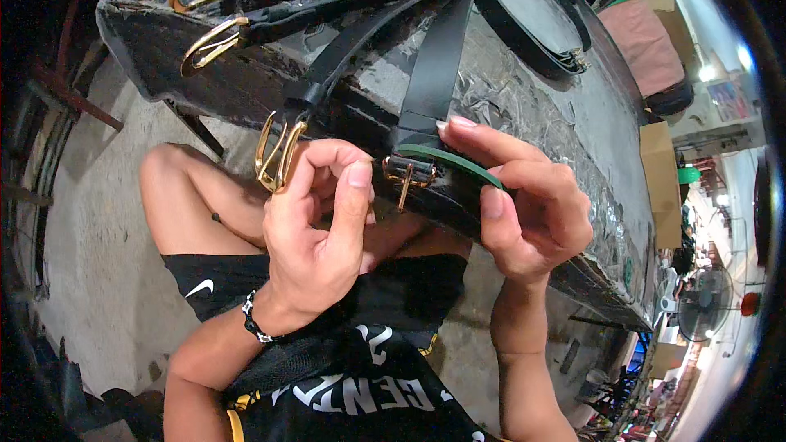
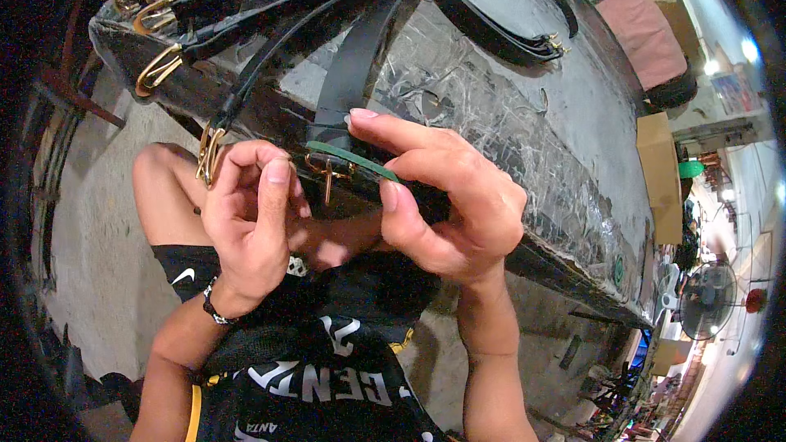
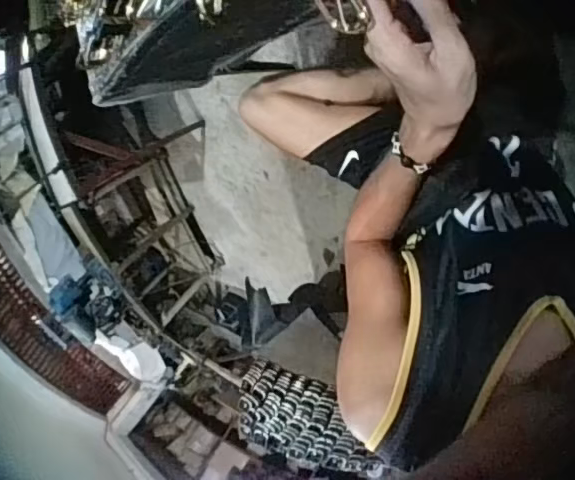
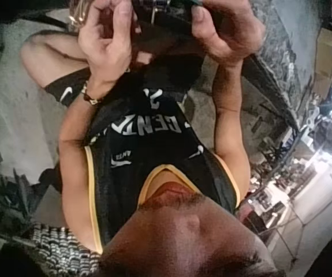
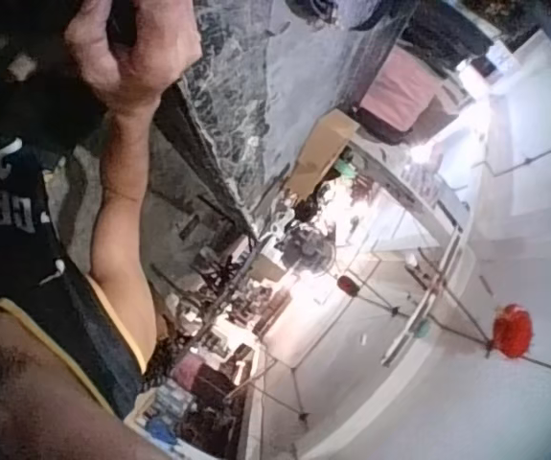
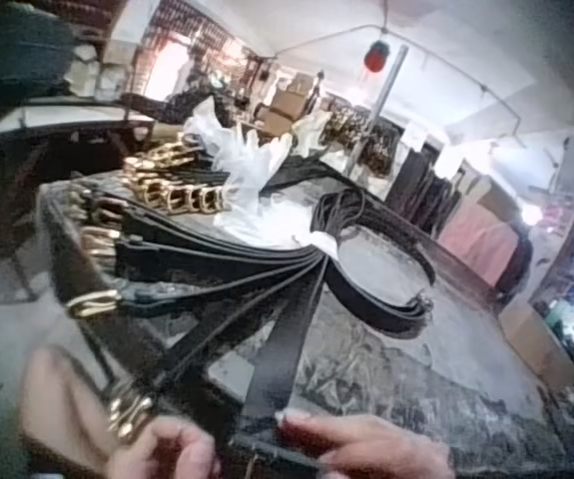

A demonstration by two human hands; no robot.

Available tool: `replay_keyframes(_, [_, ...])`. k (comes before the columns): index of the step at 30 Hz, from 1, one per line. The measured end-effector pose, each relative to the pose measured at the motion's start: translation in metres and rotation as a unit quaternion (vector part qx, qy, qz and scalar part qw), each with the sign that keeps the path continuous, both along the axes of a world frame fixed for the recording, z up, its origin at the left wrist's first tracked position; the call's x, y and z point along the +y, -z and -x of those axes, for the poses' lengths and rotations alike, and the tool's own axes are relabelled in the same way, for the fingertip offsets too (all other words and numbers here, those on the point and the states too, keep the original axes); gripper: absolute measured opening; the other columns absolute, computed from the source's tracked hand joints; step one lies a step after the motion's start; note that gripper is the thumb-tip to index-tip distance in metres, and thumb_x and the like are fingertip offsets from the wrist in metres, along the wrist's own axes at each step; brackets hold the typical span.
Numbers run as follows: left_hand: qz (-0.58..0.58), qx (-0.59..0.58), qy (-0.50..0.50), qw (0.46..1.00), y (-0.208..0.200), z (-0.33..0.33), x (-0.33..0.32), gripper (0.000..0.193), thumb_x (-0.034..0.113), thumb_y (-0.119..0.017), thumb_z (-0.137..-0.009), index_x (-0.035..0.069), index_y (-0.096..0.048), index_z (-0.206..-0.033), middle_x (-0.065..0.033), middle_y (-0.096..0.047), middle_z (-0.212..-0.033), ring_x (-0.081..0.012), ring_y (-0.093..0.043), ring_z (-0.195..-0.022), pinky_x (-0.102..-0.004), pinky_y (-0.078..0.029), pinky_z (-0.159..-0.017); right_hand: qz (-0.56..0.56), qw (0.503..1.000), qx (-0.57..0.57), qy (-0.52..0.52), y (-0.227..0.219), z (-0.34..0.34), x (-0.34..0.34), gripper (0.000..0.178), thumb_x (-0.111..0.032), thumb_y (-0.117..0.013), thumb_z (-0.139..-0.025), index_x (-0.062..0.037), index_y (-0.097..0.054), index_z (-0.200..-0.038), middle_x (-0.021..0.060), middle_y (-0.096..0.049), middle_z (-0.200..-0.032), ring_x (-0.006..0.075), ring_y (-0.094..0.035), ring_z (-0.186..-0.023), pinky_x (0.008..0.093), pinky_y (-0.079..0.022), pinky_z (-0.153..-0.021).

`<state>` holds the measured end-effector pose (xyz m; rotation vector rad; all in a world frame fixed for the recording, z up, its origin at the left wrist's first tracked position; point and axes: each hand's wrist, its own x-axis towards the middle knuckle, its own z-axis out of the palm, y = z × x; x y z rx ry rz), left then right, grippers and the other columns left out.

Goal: The recorder is attaching hardware and leather loops to leather belts at a workshop table.

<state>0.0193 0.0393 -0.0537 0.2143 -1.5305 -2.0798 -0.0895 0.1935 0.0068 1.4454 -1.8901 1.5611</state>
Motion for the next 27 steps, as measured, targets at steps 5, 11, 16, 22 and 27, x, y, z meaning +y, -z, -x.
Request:
replay_keyframes(5, [0.007,0.015,0.007,1.000,-0.001,0.000,-0.001,0.014,0.011,-0.060,-0.104,-0.002,-0.058,-0.111,-0.0021,-0.062,-0.091,-0.0047,-0.057,-0.072,-0.0206,-0.048,-0.060,-0.010,1.000,0.023,-0.012,-0.001,0.002,0.001,0.012,0.007,-0.068,-0.080,0.0079,-0.064,-0.091,0.0335,-0.072,-0.108,0.0354,-0.076,-0.093,0.0397,-0.060,-0.083])
replay_keyframes(11, [-0.004,0.032,-0.005,0.999,0.000,0.002,0.001,0.013,0.010,-0.060,-0.104,-0.002,-0.058,-0.111,-0.0026,-0.062,-0.093,-0.0044,-0.057,-0.072,-0.0202,-0.047,-0.062,-0.016,0.999,0.031,-0.005,-0.001,0.003,0.001,0.012,0.006,-0.070,-0.079,0.0072,-0.065,-0.090,0.0323,-0.073,-0.107,0.0358,-0.076,-0.093,0.0396,-0.060,-0.083])
replay_keyframes(16, [-0.013,0.037,-0.007,0.999,0.000,0.002,0.002,0.013,0.009,-0.060,-0.104,-0.001,-0.057,-0.111,-0.0023,-0.062,-0.093,-0.0045,-0.057,-0.073,-0.0200,-0.047,-0.062,-0.025,0.999,0.040,0.005,-0.001,0.003,0.001,0.013,0.006,-0.070,-0.078,0.0063,-0.066,-0.090,0.0309,-0.073,-0.107,0.0354,-0.076,-0.093,0.0390,-0.060,-0.082])
replay_keyframes(22, [-0.026,0.083,0.004,0.996,0.005,0.002,0.000,0.013,0.008,-0.063,-0.102,-0.001,-0.058,-0.110,-0.0014,-0.060,-0.089,-0.0040,-0.054,-0.070,-0.0193,-0.044,-0.059,-0.015,1.000,0.016,-0.015,0.000,0.001,0.001,0.011,0.004,-0.065,-0.087,0.0064,-0.061,-0.097,0.0341,-0.071,-0.108,0.0355,-0.075,-0.095,0.0394,-0.060,-0.085])
replay_keyframes(27, [0.172,0.112,-0.057,0.977,0.003,0.007,-0.002,0.029,0.004,-0.076,-0.089,-0.001,-0.061,-0.113,-0.0023,-0.057,-0.083,-0.0049,-0.051,-0.063,-0.0207,-0.040,-0.053,0.026,0.989,-0.139,-0.032,-0.005,-0.011,0.000,0.018,-0.006,-0.057,-0.101,0.0046,-0.046,-0.109,0.0380,-0.068,-0.113,0.0304,-0.073,-0.102,0.0396,-0.058,-0.091])
